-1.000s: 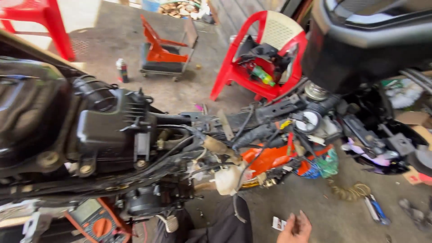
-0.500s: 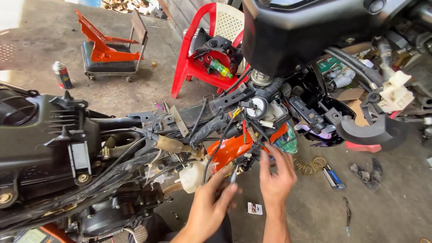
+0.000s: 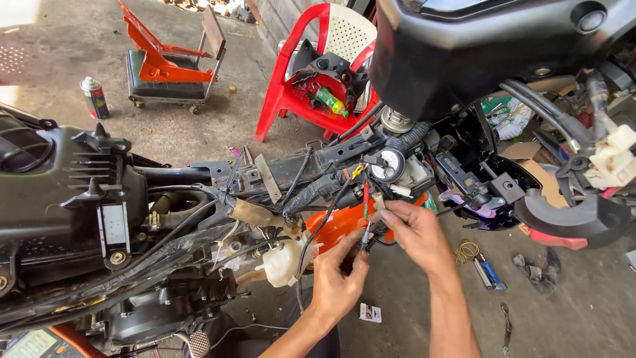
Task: Inspecting and testing the electrical wiring harness of a motorcycle using a multimeter and manual manipulation of connectors.
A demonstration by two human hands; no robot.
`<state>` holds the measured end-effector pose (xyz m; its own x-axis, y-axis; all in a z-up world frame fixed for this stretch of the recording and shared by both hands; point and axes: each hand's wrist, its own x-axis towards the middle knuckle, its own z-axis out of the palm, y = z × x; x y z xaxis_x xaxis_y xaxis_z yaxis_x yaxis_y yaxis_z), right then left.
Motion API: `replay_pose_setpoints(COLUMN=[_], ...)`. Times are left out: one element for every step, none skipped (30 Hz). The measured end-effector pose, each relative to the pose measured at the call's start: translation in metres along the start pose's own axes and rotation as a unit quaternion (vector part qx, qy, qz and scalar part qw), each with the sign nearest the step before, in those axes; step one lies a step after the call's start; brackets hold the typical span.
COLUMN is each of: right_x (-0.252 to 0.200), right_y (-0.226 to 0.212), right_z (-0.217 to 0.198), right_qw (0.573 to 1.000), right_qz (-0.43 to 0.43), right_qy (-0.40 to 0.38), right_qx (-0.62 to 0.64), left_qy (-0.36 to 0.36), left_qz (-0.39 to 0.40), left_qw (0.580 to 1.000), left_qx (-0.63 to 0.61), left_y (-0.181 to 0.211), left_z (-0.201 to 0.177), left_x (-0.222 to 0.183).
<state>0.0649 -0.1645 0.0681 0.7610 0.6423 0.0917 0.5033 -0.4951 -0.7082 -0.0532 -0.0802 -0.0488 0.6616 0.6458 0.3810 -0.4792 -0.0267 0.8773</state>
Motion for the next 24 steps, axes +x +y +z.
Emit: replay_pose_setpoints(right_x=[0.002, 0.003, 0.005, 0.005, 0.004, 0.003, -0.001, -0.005, -0.008, -0.005, -0.004, -0.002, -0.001, 0.001, 0.003, 0.004, 0.004, 0.004, 0.004, 0.004, 0.003, 0.003, 0.003, 0.003], right_y=[0.003, 0.006, 0.008, 0.009, 0.011, 0.012, 0.007, 0.002, -0.003, -0.001, 0.001, 0.004, 0.012, 0.02, 0.029, 0.031, 0.033, 0.035, 0.035, 0.035, 0.034, 0.034, 0.033, 0.032], right_z=[-0.001, -0.002, -0.003, 0.001, 0.005, 0.01, 0.016, 0.023, 0.03, 0.033, 0.036, 0.039, 0.038, 0.037, 0.035, 0.031, 0.028, 0.024, 0.022, 0.021, 0.019, 0.019, 0.019, 0.018], right_qw=[1.0, 0.999, 0.997, 0.997, 0.998, 0.998, 0.998, 0.999, 0.997, 0.997, 0.996, 0.994, 0.994, 0.993, 0.99, 0.99, 0.991, 0.991, 0.991, 0.991, 0.99, 0.99, 0.99, 0.99], right_qz=[0.0, -0.002, -0.004, -0.004, -0.001, 0.003, 0.003, 0.029, 0.054, 0.053, 0.065, 0.077, 0.077, 0.062, 0.046, 0.046, 0.029, 0.013, 0.013, 0.01, 0.007, 0.007, 0.008, 0.008], right_qy=[-0.002, -0.014, -0.025, -0.026, -0.005, 0.016, 0.014, 0.035, 0.054, 0.051, 0.045, 0.04, 0.041, 0.046, 0.05, 0.051, 0.035, 0.019, 0.02, 0.012, 0.003, 0.003, 0.001, -0.001], right_qx=[-0.001, 0.036, 0.074, 0.075, 0.065, 0.055, 0.055, 0.031, 0.007, 0.007, 0.033, 0.059, 0.059, 0.092, 0.125, 0.123, 0.126, 0.129, 0.128, 0.133, 0.139, 0.139, 0.141, 0.144], left_qy=[0.002, -0.002, -0.007, -0.006, -0.005, -0.003, -0.001, 0.009, 0.021, 0.024, 0.026, 0.027, 0.026, 0.025, 0.024, 0.024, 0.013, 0.002, 0.002, 0.006, 0.01, 0.01, 0.013, 0.015], left_qz=[-0.001, 0.007, 0.016, 0.016, -0.018, -0.051, -0.052, -0.035, -0.019, -0.02, -0.021, -0.021, -0.02, -0.018, -0.016, -0.015, -0.02, -0.024, -0.024, -0.02, -0.016, -0.016, -0.009, -0.002], left_qw=[1.0, 1.0, 1.0, 1.0, 0.999, 0.998, 0.998, 0.997, 0.995, 0.995, 0.994, 0.993, 0.994, 0.994, 0.994, 0.994, 0.996, 0.997, 0.997, 0.998, 0.998, 0.998, 0.998, 0.998], left_qx=[-0.001, 0.009, 0.02, 0.02, 0.03, 0.04, 0.041, 0.066, 0.091, 0.092, 0.101, 0.109, 0.109, 0.109, 0.108, 0.107, 0.088, 0.069, 0.068, 0.065, 0.063, 0.063, 0.065, 0.067], left_y=[0.0, 0.001, 0.001, -0.005, -0.011, -0.018, -0.022, -0.025, -0.028, -0.03, -0.032, -0.033, -0.034, -0.036, -0.038, -0.033, -0.028, -0.023, -0.024, -0.025, -0.026, -0.027, -0.028, -0.029], left_z=[0.0, -0.001, -0.002, -0.002, -0.002, -0.003, -0.003, -0.004, -0.005, -0.006, -0.006, -0.006, -0.006, -0.005, -0.003, -0.002, -0.001, 0.0, 0.001, 0.003, 0.004, 0.004, 0.005, 0.005], left_x=[0.001, 0.002, 0.004, 0.003, 0.001, 0.0, -0.001, -0.002, -0.003, -0.003, -0.003, -0.004, -0.004, -0.004, -0.005, -0.003, -0.001, 0.0, 0.0, -0.001, -0.001, -0.002, -0.002, -0.002])
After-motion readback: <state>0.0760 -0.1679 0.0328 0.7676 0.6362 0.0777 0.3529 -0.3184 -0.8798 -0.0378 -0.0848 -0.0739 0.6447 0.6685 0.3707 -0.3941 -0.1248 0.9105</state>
